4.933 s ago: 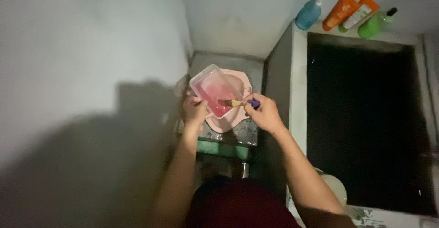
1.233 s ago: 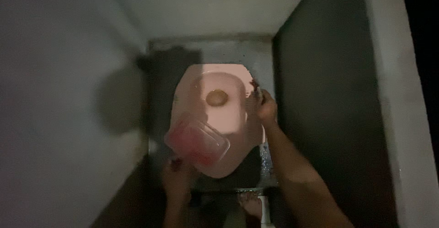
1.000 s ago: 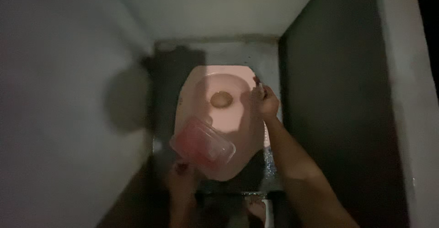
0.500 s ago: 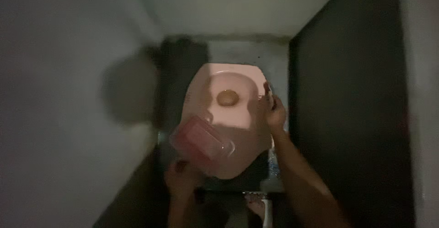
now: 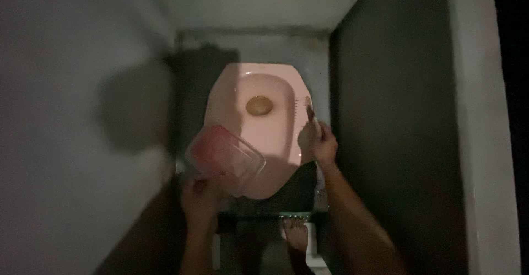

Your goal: The person pours a red cleaning liquid from a bottle into a small container, then uses a brush to scrub the inside of a pink squat toilet. The person repeatedly dips the brush into the container and scrubs the toilet bowl.

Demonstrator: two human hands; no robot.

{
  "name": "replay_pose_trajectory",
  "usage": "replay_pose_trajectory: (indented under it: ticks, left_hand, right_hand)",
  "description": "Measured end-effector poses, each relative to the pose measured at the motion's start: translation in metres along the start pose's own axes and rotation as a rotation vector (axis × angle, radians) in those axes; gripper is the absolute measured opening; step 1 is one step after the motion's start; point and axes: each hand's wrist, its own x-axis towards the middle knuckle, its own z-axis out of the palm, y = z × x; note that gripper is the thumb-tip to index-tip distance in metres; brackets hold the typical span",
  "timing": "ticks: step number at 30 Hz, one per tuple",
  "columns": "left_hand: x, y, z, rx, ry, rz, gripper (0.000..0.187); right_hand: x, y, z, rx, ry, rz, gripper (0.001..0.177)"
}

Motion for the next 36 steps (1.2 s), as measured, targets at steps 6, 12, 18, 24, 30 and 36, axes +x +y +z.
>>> replay_pose_trajectory:
  ticks: [6, 12, 18, 24, 30, 36]
  left_hand:
    - [-0.013, -0.013, -0.009, 0.014, -0.018, -0.073, 0.031]
    - [-0.015, -0.03, -0.011, 0.02, 0.034, -0.018, 0.025]
    - [-0.009, -0.039, -0.02, -0.099, -0.027, 0.042, 0.025]
    - [-0.012, -0.042, -0.025, -0.111, -0.006, -0.032, 0.029]
    - [-0.013, -0.047, -0.024, -0.185, -0.045, -0.053, 0.027]
    - [-0.014, -0.047, -0.022, -0.053, 0.025, -0.035, 0.025]
  right_hand:
    - [-0.021, -0.003, -0.003, -0.023, -0.035, 0.019, 0.049]
    - [-0.107, -0.008, -0.016, -0.017, -0.164, -0.047, 0.04]
    - [-0.034, -0.019, -0.009, -0.148, -0.157, -0.094, 0.037]
    - [0.061, -0.026, 0.012, -0.326, -0.216, -0.271, 0.038]
    - [0.015, -0.033, 0.006, -0.437, -0.245, -0.105, 0.036]
    - [-0.08, -0.03, -0.023, -0.306, -0.384, -0.078, 0.037]
